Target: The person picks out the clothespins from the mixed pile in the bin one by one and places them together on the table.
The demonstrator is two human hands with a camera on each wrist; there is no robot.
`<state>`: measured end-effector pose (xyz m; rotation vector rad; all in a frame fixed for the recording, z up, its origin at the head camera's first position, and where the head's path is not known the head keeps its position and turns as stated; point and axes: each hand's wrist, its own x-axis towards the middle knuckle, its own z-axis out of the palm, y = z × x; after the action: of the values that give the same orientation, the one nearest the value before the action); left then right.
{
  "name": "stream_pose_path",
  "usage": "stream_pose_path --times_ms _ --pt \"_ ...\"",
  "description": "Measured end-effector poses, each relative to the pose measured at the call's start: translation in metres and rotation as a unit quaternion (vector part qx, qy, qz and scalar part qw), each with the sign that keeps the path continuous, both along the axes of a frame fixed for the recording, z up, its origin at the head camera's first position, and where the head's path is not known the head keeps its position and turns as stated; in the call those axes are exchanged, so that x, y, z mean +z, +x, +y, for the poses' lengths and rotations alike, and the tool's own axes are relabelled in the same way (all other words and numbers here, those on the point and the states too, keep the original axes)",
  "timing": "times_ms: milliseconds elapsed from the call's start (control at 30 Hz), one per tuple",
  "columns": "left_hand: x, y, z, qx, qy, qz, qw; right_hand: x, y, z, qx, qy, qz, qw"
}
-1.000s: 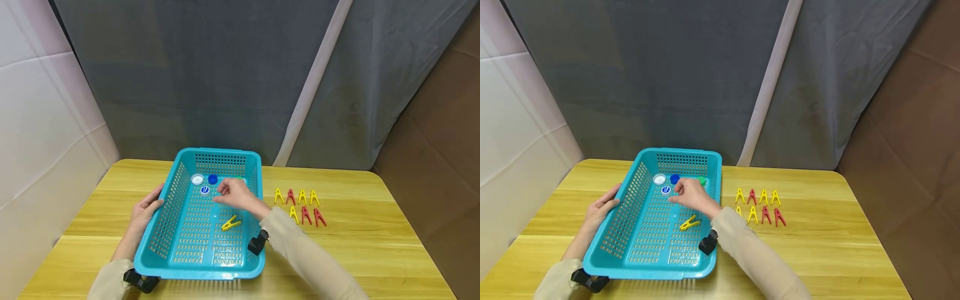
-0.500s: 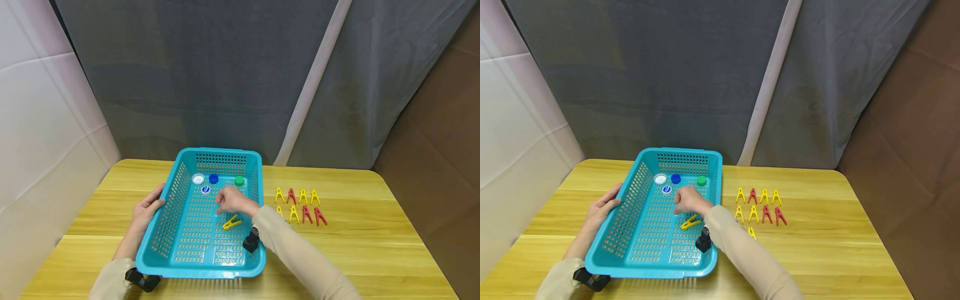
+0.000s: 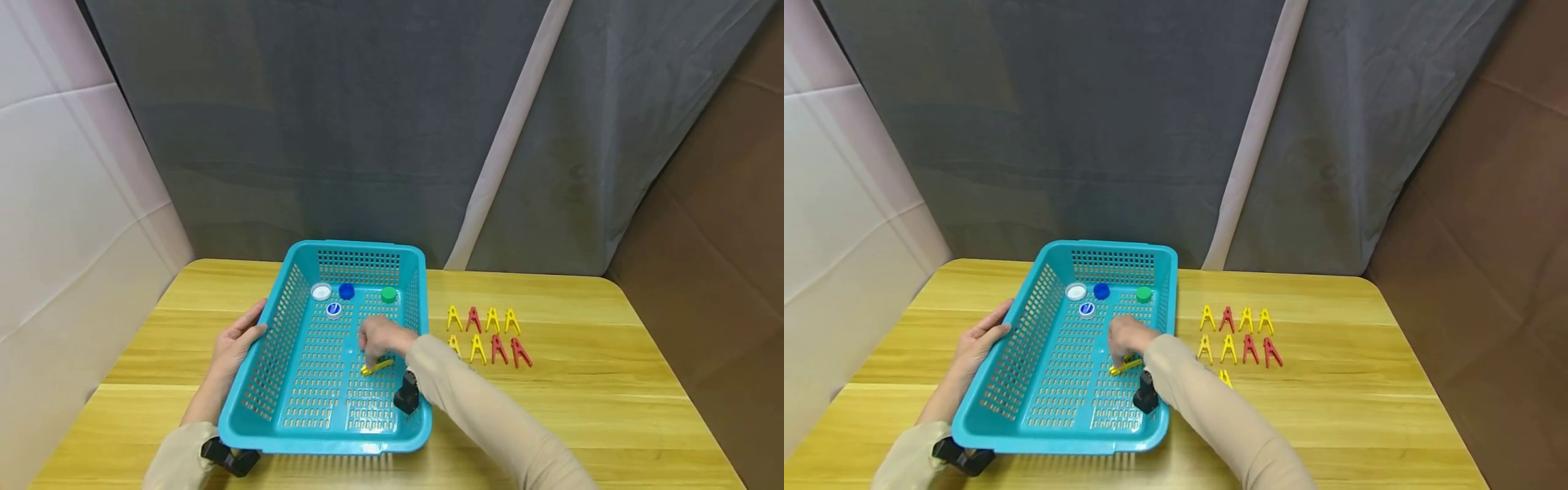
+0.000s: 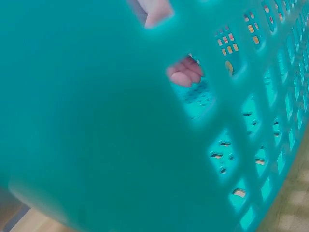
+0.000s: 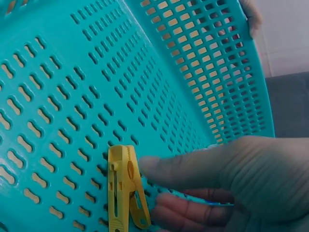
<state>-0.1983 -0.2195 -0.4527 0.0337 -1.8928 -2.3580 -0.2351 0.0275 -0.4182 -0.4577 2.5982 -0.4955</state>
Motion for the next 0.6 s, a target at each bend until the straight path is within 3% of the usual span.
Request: stream_pose_path --times_ms 367,600 --pt "-0.0004 -0.0003 0.0002 0.001 -0.009 -0.004 1.0 -0.003 0.0017 -0.0037 -0.013 0.122 0.023 0.992" --pt "-0.0022 -0.0012 -0.0014 -0.01 0.001 0.0 1.0 -0.0049 0.0053 -0.0082 -0.002 0.125 0.028 0.992"
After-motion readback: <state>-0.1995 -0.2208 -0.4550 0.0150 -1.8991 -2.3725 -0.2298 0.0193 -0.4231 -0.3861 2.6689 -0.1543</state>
